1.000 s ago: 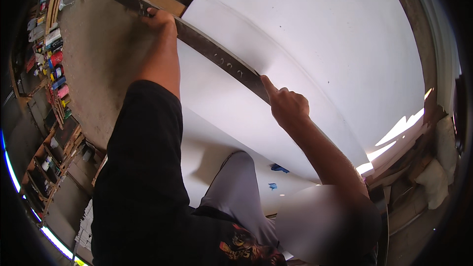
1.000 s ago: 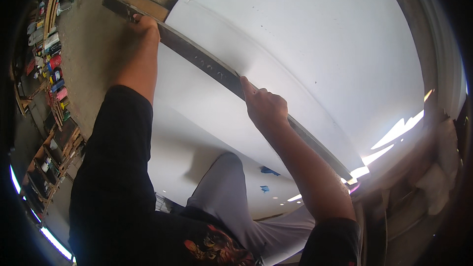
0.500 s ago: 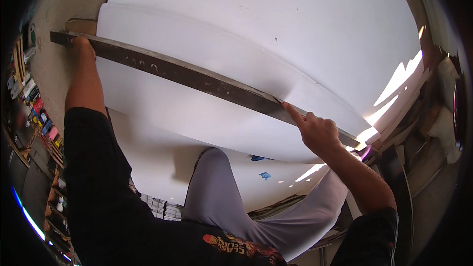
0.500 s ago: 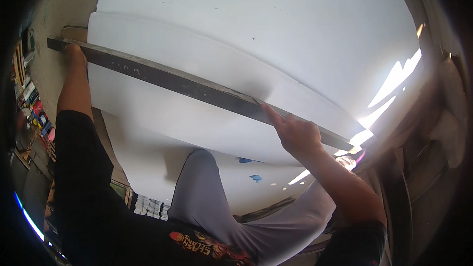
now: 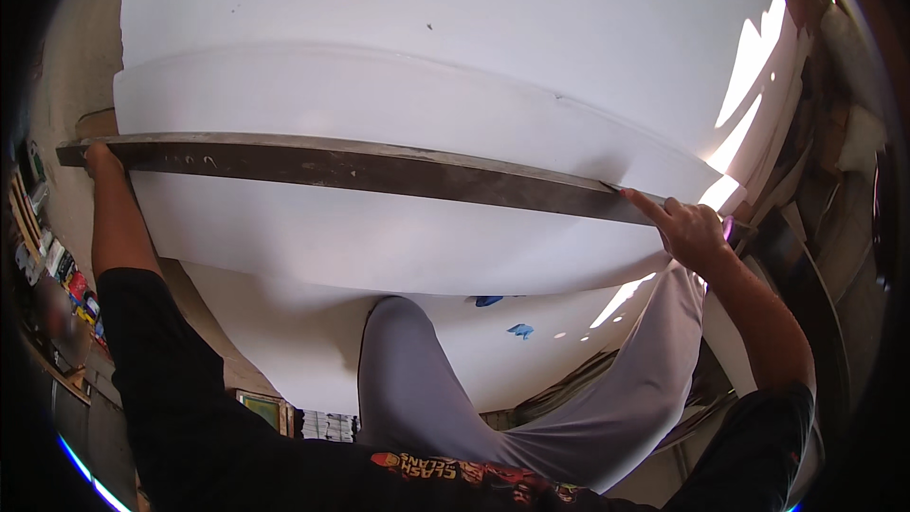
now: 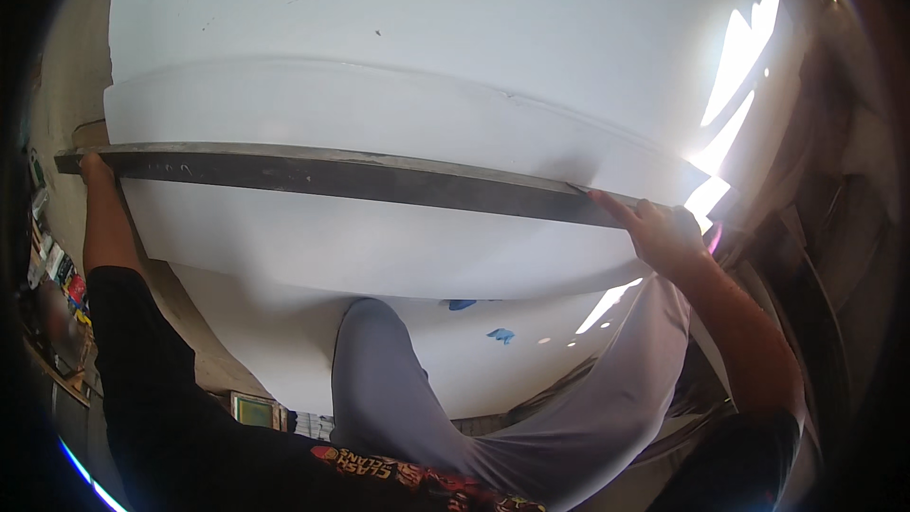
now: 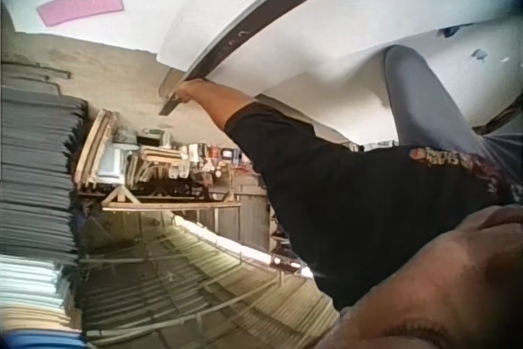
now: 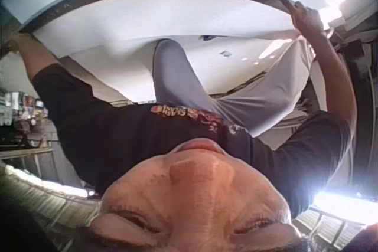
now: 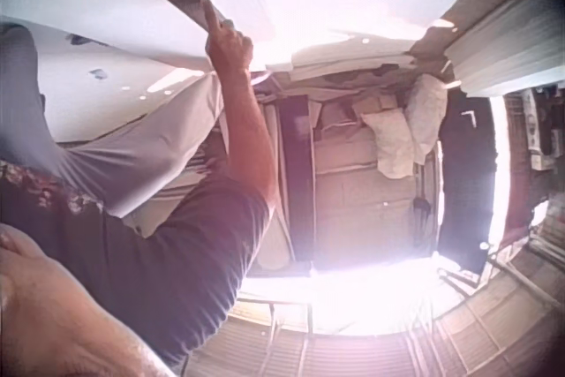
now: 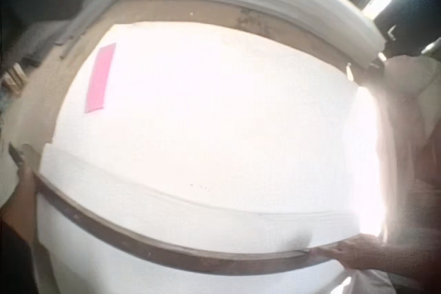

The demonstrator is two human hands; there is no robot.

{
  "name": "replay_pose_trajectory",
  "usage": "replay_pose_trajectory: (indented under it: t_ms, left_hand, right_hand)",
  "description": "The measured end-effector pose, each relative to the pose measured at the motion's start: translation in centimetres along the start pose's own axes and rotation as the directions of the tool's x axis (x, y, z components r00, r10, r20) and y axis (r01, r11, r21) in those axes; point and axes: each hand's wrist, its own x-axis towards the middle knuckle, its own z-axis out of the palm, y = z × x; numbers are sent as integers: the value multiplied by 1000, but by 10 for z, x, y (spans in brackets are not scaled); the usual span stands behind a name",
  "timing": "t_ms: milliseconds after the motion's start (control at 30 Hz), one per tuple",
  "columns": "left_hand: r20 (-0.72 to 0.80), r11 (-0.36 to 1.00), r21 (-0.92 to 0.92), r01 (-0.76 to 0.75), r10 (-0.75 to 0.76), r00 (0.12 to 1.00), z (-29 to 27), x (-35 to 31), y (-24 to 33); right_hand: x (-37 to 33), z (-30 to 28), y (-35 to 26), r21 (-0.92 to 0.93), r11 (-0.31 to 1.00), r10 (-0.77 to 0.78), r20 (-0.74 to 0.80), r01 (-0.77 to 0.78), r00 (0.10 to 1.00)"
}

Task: The person sits on the floor and uses a utility knife and a long metal ruler to cut a large white foam board into long strips. They measure, score, and snap the board, then stack the cut pieces aside.

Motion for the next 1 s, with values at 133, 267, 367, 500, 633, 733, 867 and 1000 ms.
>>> replay_pose_trajectory:
  t_ms: [133, 267, 367, 500, 633, 733, 867, 1000]
  left_hand:
    - [-240, 915, 281, -290, 359, 902, -16, -111, 7]
    - [136, 437, 44, -898, 888, 439, -26, -344, -57]
    - [428, 255, -146, -956, 887, 172, -46, -531, -128]
    - [591, 185, 2, -983, 792, 150, -40, -603, -157]
    - [584, 27, 48, -998, 810, 50, -29, -600, -160]
    - [625, 4, 111, -994, 777, 73, -29, -590, -160]
    - [579, -11, 94, -996, 814, 46, -30, -595, -161]
    - [574, -26, 123, -992, 817, 50, -32, -596, -161]
  right_hand:
    - [-3, 5, -5, 32, 998, 59, 62, -61, 996]
    - [-1, -1, -9, 47, 991, 116, 186, -127, 976]
    - [0, -3, -11, 35, 994, 97, 161, -104, 982]
    - [0, 1, -11, 51, 995, 83, 62, -87, 995]
    - [2, 9, -9, 137, 986, 77, 96, -90, 992]
    - [4, 16, -5, 172, 985, 31, 2, -31, 1000]
    - [0, 13, 0, 286, 958, 29, -37, -17, 999]
    - [3, 15, 3, 301, 954, 4, -4, -2, 1000]
